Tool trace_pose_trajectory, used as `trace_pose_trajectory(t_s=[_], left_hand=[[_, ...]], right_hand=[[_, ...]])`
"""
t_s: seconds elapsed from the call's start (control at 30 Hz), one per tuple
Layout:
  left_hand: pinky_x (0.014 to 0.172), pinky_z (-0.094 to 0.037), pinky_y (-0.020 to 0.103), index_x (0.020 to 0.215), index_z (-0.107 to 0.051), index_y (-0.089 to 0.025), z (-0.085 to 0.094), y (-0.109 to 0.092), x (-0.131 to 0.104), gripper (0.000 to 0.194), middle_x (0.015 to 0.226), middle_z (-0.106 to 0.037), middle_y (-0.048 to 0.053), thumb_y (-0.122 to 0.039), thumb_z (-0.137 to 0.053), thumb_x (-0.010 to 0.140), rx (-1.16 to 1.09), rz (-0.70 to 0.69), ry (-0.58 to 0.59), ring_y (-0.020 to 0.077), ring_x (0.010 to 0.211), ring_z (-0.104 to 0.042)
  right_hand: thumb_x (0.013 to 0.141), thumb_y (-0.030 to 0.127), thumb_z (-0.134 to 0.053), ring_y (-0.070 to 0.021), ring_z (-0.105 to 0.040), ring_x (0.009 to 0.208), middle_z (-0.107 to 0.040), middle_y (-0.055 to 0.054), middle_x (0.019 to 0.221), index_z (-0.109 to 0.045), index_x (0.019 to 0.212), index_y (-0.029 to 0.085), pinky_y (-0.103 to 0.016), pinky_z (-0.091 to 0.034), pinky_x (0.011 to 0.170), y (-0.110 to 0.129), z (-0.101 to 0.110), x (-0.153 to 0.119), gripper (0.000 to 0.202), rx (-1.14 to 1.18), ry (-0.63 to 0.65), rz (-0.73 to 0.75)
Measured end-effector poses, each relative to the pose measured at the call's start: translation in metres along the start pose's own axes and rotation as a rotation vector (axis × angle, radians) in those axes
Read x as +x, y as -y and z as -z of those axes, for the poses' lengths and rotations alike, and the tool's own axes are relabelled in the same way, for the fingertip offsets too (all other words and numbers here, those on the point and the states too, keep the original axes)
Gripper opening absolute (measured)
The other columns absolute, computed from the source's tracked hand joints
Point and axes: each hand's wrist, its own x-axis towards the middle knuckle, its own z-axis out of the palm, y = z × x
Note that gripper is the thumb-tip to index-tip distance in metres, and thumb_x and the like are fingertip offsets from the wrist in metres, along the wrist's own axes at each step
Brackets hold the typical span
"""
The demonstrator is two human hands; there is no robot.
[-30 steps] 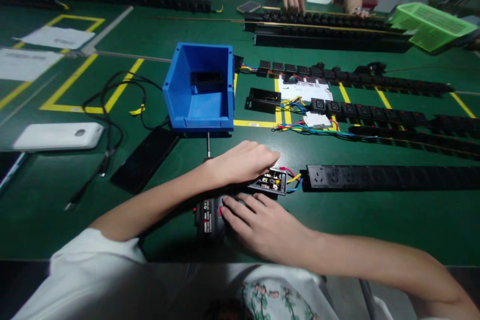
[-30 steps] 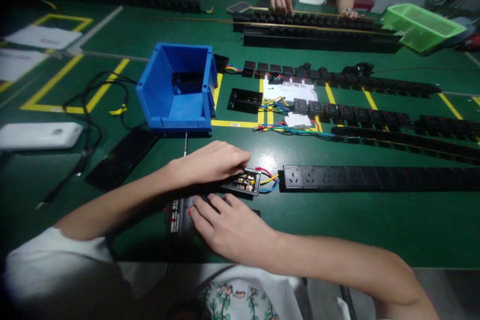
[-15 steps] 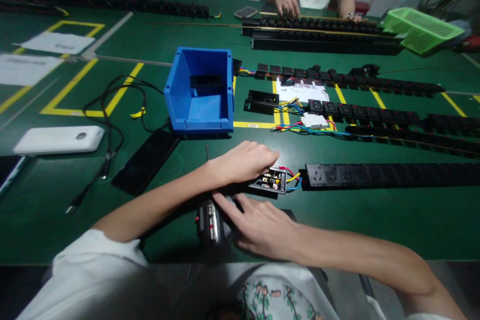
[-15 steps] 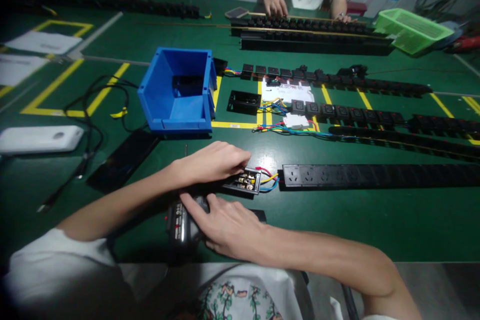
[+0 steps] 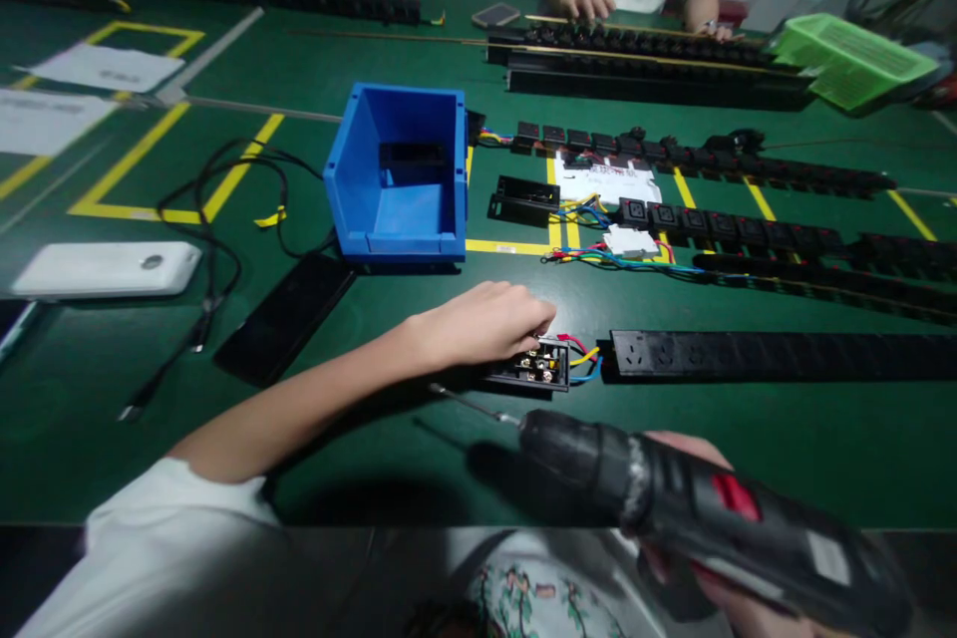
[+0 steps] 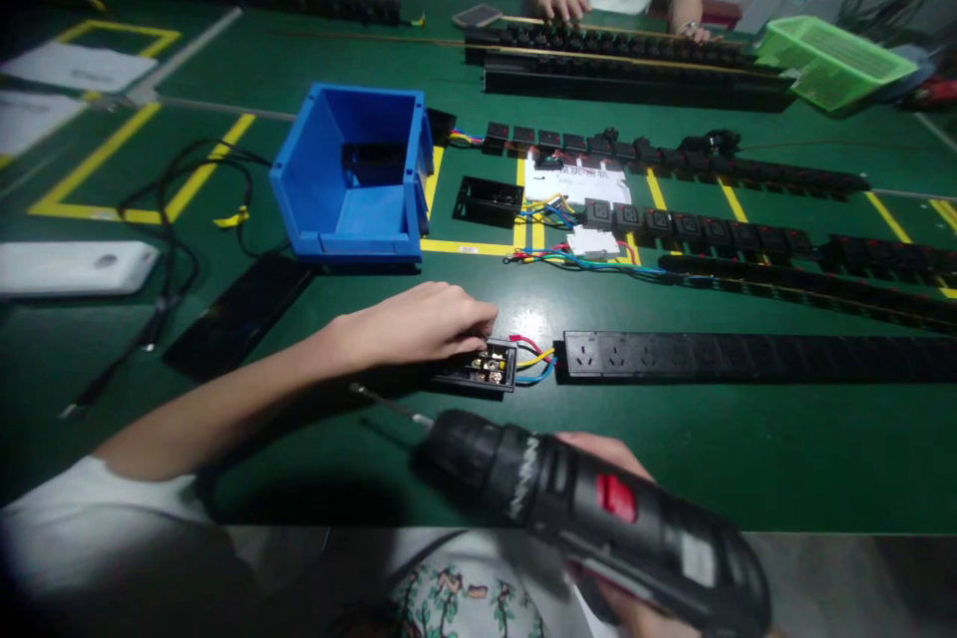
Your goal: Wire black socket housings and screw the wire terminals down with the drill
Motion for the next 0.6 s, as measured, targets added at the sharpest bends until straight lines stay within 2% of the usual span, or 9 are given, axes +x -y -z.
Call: trace_pose_trajectory(t_s=[0.1, 0.17, 0.27, 0.4, 0.6], left_hand=[[0.056, -0.027, 0.028, 0.087, -0.064, -0.019, 0.001, 0.000, 0.001, 0.006, 0.076, -0.066, 0.004, -0.022, -0.058, 0.086, -0.059, 0.002, 0.031, 0.0167, 0.067, -0.060], [0.057, -0.029, 0.027, 0.090, -0.064, -0.020, 0.002, 0.000, 0.002, 0.007, 0.078, -0.067, 0.004, -0.023, -0.059, 0.086, -0.079, 0.009, 0.036, 0.0172, 0.070, -0.061], [0.063, -0.034, 0.027, 0.092, -0.066, -0.019, 0.004, 0.002, 0.003, 0.009, 0.083, -0.069, 0.005, -0.023, -0.059, 0.087, -0.129, 0.001, 0.032, 0.0175, 0.077, -0.063], [0.071, -0.039, 0.026, 0.092, -0.067, -0.018, 0.010, 0.007, 0.003, 0.009, 0.090, -0.069, 0.004, -0.023, -0.060, 0.087, -0.239, -0.040, -0.022, 0.0155, 0.084, -0.063], [0.074, -0.042, 0.024, 0.096, -0.066, -0.017, 0.014, 0.011, 0.004, 0.013, 0.091, -0.070, 0.002, -0.016, -0.058, 0.086, -0.389, -0.063, -0.059, 0.0130, 0.084, -0.063]], right_hand=[[0.086, 0.047, -0.054, -0.0186, -0.058, 0.058, -0.062, -0.011, 0.094, -0.054, 0.122, 0.025, -0.034, -0.048, 0.054, -0.012, 0.020, -0.011, 0.042, 0.127, -0.043, 0.073], [0.083, 0.049, -0.053, -0.0160, -0.054, 0.054, -0.061, -0.010, 0.082, -0.059, 0.109, 0.017, -0.029, -0.043, 0.051, -0.021, 0.032, -0.013, 0.041, 0.229, -0.114, 0.080], [0.079, 0.050, -0.052, -0.0120, -0.045, 0.046, -0.052, -0.006, 0.058, -0.062, 0.097, 0.012, -0.022, -0.034, 0.046, -0.036, 0.045, -0.010, 0.043, 0.385, -0.124, 0.066], [0.076, 0.049, -0.051, -0.0101, -0.039, 0.043, -0.045, -0.003, 0.049, -0.062, 0.092, 0.011, -0.020, -0.030, 0.045, -0.049, 0.050, -0.006, 0.042, 0.518, -0.187, 0.010], [0.073, 0.049, -0.051, -0.0109, -0.035, 0.042, -0.040, -0.002, 0.046, -0.060, 0.086, 0.013, -0.021, -0.029, 0.042, -0.046, 0.046, -0.003, 0.040, 0.599, -0.284, -0.063]])
